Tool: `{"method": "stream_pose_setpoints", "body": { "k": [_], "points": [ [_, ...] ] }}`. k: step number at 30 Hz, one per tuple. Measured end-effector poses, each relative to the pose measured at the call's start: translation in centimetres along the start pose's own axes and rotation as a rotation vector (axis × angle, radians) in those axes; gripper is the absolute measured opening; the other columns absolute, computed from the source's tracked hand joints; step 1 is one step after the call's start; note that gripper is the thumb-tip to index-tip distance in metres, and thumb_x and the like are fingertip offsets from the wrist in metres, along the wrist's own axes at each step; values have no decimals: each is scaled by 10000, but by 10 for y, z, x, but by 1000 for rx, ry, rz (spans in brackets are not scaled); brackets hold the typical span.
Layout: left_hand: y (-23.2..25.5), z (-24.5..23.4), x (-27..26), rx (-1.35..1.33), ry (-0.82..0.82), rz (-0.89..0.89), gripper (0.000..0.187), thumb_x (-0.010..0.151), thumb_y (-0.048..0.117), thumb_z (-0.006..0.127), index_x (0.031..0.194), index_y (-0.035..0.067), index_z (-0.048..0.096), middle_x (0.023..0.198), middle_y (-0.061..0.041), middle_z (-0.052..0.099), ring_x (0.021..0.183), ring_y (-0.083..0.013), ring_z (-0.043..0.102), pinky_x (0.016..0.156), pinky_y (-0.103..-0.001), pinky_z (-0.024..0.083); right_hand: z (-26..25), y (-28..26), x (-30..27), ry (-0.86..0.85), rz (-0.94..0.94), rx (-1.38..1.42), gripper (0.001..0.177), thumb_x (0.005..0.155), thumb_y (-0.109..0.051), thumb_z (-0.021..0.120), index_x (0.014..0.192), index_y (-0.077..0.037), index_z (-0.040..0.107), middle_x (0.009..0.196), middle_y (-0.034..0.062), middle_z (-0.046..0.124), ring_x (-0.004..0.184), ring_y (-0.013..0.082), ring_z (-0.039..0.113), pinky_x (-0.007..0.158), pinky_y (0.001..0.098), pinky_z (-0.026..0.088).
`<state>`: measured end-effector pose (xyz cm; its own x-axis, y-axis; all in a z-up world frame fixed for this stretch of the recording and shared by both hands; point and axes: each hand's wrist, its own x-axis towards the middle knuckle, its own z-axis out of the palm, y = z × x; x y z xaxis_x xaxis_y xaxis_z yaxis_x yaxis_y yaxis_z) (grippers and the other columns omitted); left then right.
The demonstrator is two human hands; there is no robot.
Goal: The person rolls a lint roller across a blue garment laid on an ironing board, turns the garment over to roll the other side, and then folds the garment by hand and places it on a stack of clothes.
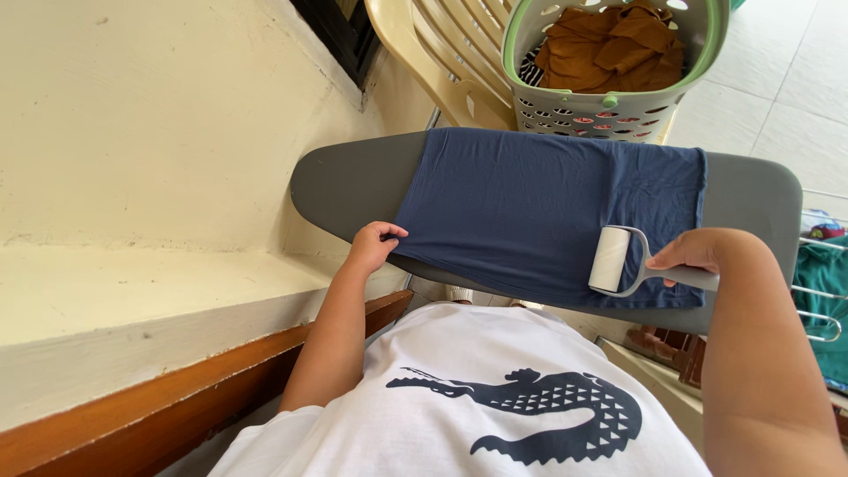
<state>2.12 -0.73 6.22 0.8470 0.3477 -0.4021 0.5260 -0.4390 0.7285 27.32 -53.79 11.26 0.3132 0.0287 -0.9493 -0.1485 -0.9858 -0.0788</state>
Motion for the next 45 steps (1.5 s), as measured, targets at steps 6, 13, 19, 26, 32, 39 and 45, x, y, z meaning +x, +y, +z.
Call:
{"method": "stream_pose_setpoints", "body": {
  "k": [6,13,19,26,32,39,45],
  "points": [
    [27,-1,-1,63,-53,-71,291,835,91,786,1120,135,742,987,-40,682,809,-141,602,779,-315,531,101,-177,28,-33,-467,35,405,894,-491,685,1056,-153,837,852,35,749,868,216,661,889,451,507],
    [25,-8,2,76,-43,-63,214,854,64,749,1058,120,780,1018,-23,687,815,-117,601,765,-298,539,78,-105,26,-150,-387,-18,415,897,-501,669,955,-126,837,872,22,764,858,184,644,851,396,472],
    [19,-10,1,57,-60,12,294,822,63,772,1106,143,758,1076,15,666,805,-118,597,777,-294,545,53,-41,5,-186,-134,37,311,876,-399,726,1022,-154,849,892,63,789,889,207,677,876,403,468],
    [14,-9,8,58,-93,-10,323,839,40,764,1145,144,761,1037,-34,686,806,-113,607,776,-285,553,157,-193,-13,-41,-427,18,381,943,-488,647,978,-157,832,869,6,764,901,172,654,918,393,460],
    [17,-11,4,-3,-98,-57,380,827,-13,724,1170,148,755,1058,-6,645,756,-112,562,754,-281,538,97,23,-33,-109,58,52,493,851,-529,708,1001,-83,855,952,100,787,881,228,683,823,420,497],
    [15,-13,2,-37,-110,-107,379,869,-12,650,1187,165,753,1001,15,635,758,-80,558,731,-272,526,68,48,-23,190,160,39,375,862,-488,732,1082,-198,824,974,50,765,947,221,673,889,476,472],
    [9,-12,1,-94,-109,-95,477,846,-39,637,1258,181,733,916,-31,601,723,-103,521,696,-278,510,145,-202,25,132,-541,222,447,935,-495,673,994,-81,832,795,43,739,786,193,669,808,389,511]
  ]
}}
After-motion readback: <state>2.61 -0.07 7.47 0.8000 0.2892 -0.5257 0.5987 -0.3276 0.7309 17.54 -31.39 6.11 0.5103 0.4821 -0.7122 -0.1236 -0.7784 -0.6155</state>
